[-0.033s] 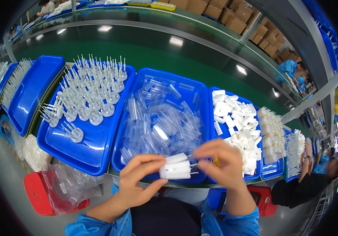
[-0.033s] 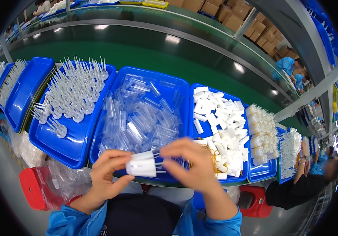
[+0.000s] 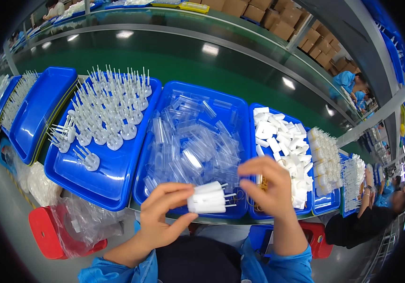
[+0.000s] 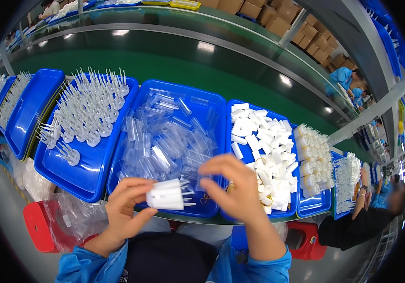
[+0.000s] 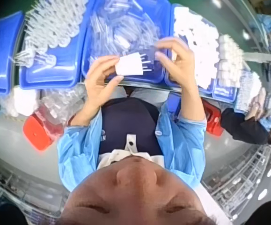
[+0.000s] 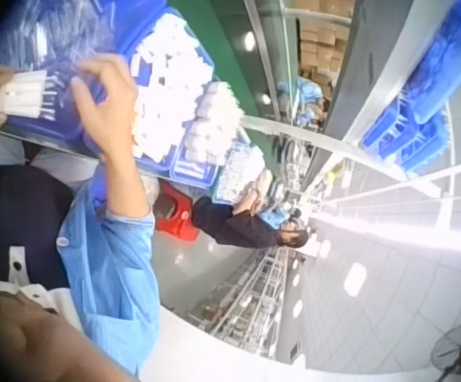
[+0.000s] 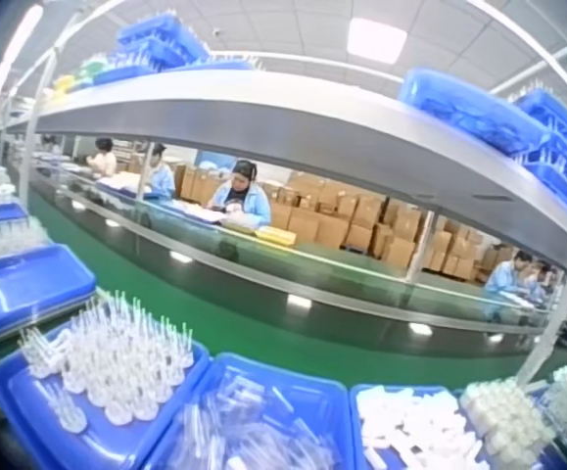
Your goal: The person assembles small white plastic components by inserting clear cylindrical pieces into white bases and securing them with rubber bands. The person handles the components one at a time, placing finished units into a blue tray.
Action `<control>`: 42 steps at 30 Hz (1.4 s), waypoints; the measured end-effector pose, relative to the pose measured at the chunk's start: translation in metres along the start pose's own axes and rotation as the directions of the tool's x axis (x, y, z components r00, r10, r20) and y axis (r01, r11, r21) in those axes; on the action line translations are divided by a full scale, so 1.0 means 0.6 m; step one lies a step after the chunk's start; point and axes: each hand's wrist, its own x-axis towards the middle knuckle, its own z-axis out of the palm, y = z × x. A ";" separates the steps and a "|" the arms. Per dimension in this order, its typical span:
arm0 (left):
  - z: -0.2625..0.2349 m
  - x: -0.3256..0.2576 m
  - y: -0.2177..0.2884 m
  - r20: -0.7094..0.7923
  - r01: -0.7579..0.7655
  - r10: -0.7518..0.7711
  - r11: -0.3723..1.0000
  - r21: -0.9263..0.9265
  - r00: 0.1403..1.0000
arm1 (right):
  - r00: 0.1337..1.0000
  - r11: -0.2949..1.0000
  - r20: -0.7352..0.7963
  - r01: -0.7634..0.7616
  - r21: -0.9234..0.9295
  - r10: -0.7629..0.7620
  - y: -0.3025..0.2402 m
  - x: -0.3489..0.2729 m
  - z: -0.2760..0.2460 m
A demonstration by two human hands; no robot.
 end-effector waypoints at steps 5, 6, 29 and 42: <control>-0.005 0.004 0.006 -0.029 0.097 -0.112 0.943 -0.319 0.993 | 0.988 0.939 0.107 -0.066 -0.337 0.108 0.041 0.007 0.026; -0.006 0.003 0.007 -0.027 0.117 -0.135 0.927 -0.356 0.990 | 0.981 0.940 0.123 -0.103 -0.324 0.150 0.039 0.010 0.029; 0.024 0.014 0.007 0.029 0.191 -0.192 0.930 -0.312 0.981 | 0.923 0.677 -0.072 -0.221 0.702 0.377 0.000 -0.070 0.014; 0.026 0.009 0.008 0.011 0.158 -0.160 0.961 -0.226 0.987 | 0.885 0.812 -0.286 -0.154 0.563 0.367 -0.028 -0.098 0.040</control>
